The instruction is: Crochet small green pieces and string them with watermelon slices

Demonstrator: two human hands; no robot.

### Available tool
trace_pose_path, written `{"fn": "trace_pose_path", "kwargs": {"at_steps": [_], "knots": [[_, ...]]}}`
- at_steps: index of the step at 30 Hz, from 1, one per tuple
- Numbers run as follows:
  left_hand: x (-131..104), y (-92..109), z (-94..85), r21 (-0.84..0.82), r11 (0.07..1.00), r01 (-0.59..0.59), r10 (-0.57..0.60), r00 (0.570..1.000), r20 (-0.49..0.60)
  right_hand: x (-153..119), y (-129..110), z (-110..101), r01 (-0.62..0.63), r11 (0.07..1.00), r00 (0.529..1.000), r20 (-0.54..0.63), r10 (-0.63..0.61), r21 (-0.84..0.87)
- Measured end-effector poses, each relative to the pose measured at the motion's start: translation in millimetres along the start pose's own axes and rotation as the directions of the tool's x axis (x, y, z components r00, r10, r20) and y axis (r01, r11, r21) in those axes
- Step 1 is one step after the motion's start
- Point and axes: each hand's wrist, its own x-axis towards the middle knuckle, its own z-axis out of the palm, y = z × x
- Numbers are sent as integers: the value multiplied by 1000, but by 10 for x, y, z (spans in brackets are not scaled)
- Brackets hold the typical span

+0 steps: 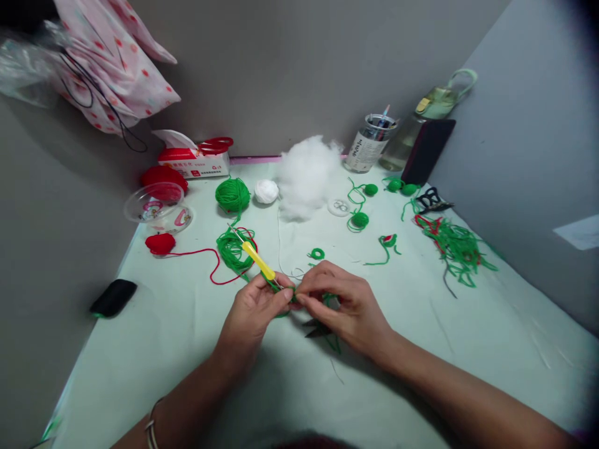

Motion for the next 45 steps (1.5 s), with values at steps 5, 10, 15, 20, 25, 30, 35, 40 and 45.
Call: {"fn": "trace_pose_path", "kwargs": {"at_steps": [5, 10, 15, 20, 25, 30, 35, 40, 45], "knots": [[-10, -34, -5, 26, 997, -70, 69, 997, 43, 66, -32, -17, -332, 913, 943, 63, 327, 238], [-12, -30, 8, 35, 992, -122, 118, 989, 86, 98, -46, -20, -511, 769, 858, 187, 478, 384], [-4, -29, 33, 7, 996, -89, 89, 995, 41, 101, -50, -14, -477, 775, 877, 169, 450, 414], [-10, -40, 30, 41, 997, -62, 61, 998, 32, 101, -60, -5, -440, 790, 893, 116, 435, 427], [-23, -36, 25, 29, 999, -16, 16, 1000, 5, 59, -55, -4, -404, 839, 914, 121, 387, 364], [-35, -49, 23, 37, 999, 21, -21, 1000, -5, 1, -4, 3, -118, 992, 993, 27, 116, 51], [-33, -42, 37, 16, 997, 70, -71, 997, 8, -17, 30, -9, -34, 998, 999, 25, 35, -43], [-29, -47, 38, 13, 998, 54, -53, 998, -20, -13, 32, -18, -112, 993, 994, 8, 113, -38], [-21, -83, 38, 48, 999, -6, 9, 998, -61, -16, 46, -14, -116, 991, 993, 8, 116, -60]]}}
